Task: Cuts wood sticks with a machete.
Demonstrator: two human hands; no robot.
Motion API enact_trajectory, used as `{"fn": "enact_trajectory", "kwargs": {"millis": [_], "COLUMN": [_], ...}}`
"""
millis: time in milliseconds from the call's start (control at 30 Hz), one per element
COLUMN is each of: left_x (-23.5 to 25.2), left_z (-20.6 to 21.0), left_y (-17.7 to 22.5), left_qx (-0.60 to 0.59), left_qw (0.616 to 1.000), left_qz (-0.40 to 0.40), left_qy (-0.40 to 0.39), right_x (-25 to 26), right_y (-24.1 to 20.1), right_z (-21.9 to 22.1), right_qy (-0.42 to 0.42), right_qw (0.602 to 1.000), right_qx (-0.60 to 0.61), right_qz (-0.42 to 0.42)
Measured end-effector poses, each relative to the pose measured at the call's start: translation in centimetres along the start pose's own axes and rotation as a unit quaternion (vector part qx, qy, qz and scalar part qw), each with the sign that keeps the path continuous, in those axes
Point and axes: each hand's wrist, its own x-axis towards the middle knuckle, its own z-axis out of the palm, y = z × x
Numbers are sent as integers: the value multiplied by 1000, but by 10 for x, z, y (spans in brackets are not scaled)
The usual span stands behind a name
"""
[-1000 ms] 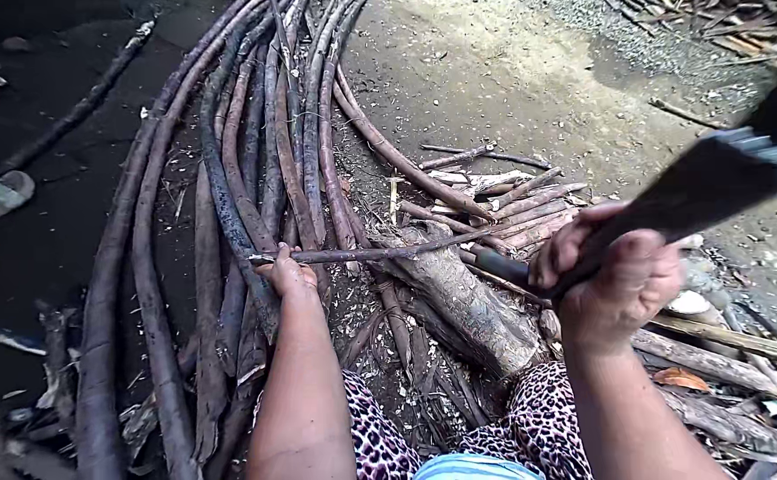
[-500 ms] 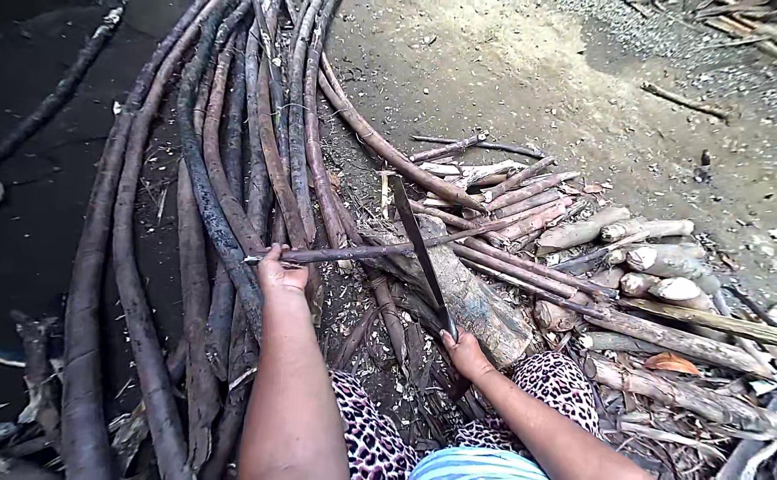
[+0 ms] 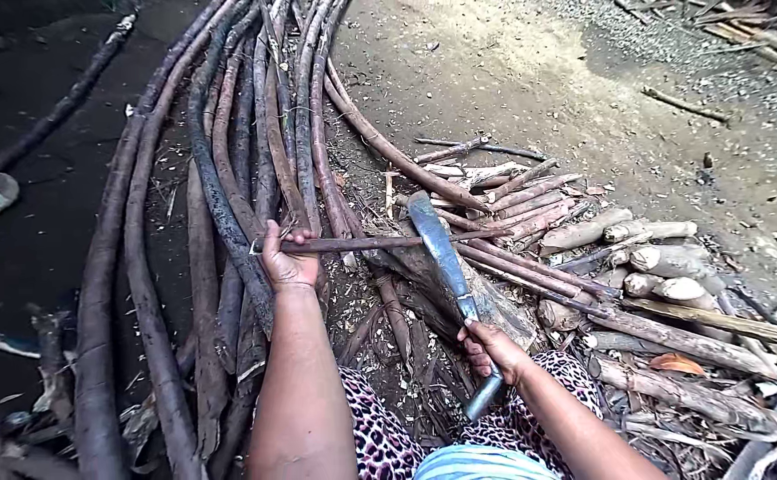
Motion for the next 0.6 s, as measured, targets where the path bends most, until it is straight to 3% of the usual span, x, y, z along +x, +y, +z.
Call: {"fn": "enact_trajectory", "kwargs": {"millis": [100,200,333,433,500,600], "left_x": [-9,-18,-20,-12,-7,-2], "left_z": [9,22,19,1,-19,-37], "left_y": [12,9,-9,-27,-32,-31], "left_qx": [36,-83,-68,-24,-35,-40], "left_qw": [992,984,997,996,998,999], "left_qz": [-98,-75,22,58,39,-9], "left_qy": [75,139,42,60,38,0], "right_x": [10,20,17,2,-13,-27], "right_y": [13,33,29,-1,-25,-67], "right_z": [11,13,14,22,30,43], "right_qy": [121,163,180,163,143,143], "right_qw": [980,955,941,944,933,873], "right_qx": [-153,-229,-242,-210,-187,-177], "right_qz": [-45,-92,-153,-195,-271,-431]}}
